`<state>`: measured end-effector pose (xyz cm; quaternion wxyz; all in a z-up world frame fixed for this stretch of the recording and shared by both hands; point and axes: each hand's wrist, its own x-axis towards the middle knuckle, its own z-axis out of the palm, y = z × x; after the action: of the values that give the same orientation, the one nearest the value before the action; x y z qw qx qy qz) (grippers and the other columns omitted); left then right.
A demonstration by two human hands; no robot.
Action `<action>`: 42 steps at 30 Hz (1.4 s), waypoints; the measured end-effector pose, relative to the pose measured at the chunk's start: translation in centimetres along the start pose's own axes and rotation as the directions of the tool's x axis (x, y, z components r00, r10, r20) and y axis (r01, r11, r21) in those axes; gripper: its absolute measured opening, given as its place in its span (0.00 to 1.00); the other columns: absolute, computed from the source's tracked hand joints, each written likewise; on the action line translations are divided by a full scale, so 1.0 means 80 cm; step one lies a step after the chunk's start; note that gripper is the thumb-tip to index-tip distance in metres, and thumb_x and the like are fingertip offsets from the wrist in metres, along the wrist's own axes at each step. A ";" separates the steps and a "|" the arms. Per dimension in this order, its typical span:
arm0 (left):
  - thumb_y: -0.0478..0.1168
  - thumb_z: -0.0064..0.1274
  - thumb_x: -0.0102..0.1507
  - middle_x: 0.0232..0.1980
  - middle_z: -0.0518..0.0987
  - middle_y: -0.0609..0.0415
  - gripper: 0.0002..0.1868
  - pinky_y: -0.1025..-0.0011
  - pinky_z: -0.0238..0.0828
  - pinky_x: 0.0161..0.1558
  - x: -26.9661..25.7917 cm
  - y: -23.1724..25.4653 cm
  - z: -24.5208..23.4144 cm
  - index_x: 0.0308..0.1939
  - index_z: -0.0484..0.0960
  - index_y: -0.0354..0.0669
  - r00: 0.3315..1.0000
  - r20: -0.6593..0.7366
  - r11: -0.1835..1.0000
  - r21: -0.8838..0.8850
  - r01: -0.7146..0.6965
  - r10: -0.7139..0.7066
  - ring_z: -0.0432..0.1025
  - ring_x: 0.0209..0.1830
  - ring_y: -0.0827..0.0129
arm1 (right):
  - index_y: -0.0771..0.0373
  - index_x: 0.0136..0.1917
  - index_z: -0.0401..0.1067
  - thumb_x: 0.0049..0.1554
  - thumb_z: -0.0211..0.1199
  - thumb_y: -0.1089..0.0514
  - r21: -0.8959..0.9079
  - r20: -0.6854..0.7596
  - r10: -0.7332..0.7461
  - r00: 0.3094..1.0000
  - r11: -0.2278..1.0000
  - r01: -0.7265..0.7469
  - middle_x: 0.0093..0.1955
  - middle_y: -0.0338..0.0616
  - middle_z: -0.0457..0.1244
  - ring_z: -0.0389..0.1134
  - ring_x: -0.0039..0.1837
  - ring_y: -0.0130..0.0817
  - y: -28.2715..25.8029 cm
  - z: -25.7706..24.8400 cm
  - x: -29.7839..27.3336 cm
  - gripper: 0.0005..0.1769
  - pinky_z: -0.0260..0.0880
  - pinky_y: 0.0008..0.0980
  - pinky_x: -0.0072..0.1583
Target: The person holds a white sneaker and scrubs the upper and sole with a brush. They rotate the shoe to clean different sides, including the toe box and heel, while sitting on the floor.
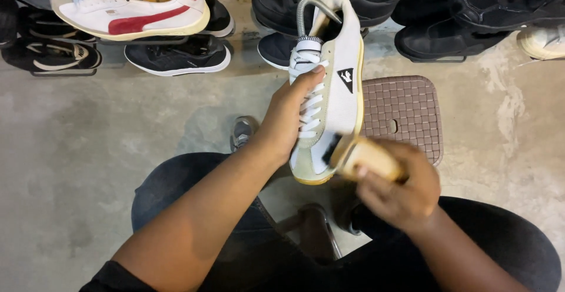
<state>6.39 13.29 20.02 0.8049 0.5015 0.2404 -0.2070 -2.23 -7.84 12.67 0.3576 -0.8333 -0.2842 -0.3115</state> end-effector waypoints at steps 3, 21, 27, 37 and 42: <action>0.56 0.58 0.56 0.36 0.68 0.58 0.28 0.75 0.74 0.26 -0.003 0.003 -0.003 0.49 0.77 0.37 1.000 0.003 0.999 0.033 -0.019 0.019 0.67 0.35 0.77 | 0.61 0.52 0.83 0.51 0.75 0.69 -0.003 -0.006 -0.008 1.000 1.000 0.008 0.54 0.69 0.67 0.70 0.48 0.61 0.003 -0.002 0.001 0.14 0.71 0.50 0.47; 0.59 0.62 0.52 0.30 0.68 0.62 0.26 0.82 0.71 0.29 0.000 -0.009 -0.001 0.38 0.75 0.43 0.999 0.032 0.996 -0.083 0.041 -0.038 0.72 0.31 0.78 | 0.57 0.55 0.82 0.47 0.73 0.45 -0.087 0.224 0.256 0.940 0.966 -0.242 0.45 0.50 0.71 0.70 0.38 0.41 -0.019 -0.009 -0.005 0.25 0.69 0.37 0.42; 0.58 0.61 0.55 0.35 0.70 0.58 0.31 0.74 0.77 0.33 0.010 -0.020 -0.015 0.50 0.77 0.37 0.996 0.050 0.997 0.029 -0.078 0.076 0.74 0.37 0.75 | 0.54 0.45 0.84 0.48 0.74 0.57 0.037 0.197 0.295 0.935 0.951 -0.308 0.43 0.54 0.70 0.72 0.37 0.52 -0.037 -0.014 0.046 0.09 0.71 0.46 0.39; 0.56 0.63 0.57 0.56 0.78 0.46 0.39 0.56 0.77 0.53 0.019 -0.043 -0.020 0.65 0.74 0.36 0.956 0.170 0.960 0.107 -0.261 0.241 0.72 0.54 0.69 | 0.66 0.50 0.79 0.50 0.71 0.62 0.117 0.222 0.120 0.968 0.982 -0.149 0.41 0.62 0.68 0.71 0.37 0.64 -0.024 -0.008 0.027 0.13 0.70 0.50 0.37; 0.55 0.64 0.56 0.57 0.79 0.43 0.39 0.56 0.76 0.55 0.019 -0.049 -0.022 0.65 0.75 0.35 0.946 0.196 0.948 0.137 -0.287 0.258 0.71 0.56 0.68 | 0.63 0.50 0.82 0.49 0.76 0.59 0.087 0.165 0.193 0.967 0.974 -0.209 0.42 0.59 0.69 0.73 0.38 0.56 -0.019 -0.001 0.022 0.14 0.70 0.45 0.37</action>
<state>5.07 13.13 15.66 0.8001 0.5740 0.0789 -0.1557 -2.20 -6.61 14.60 0.4068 -0.8598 -0.2411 -0.1926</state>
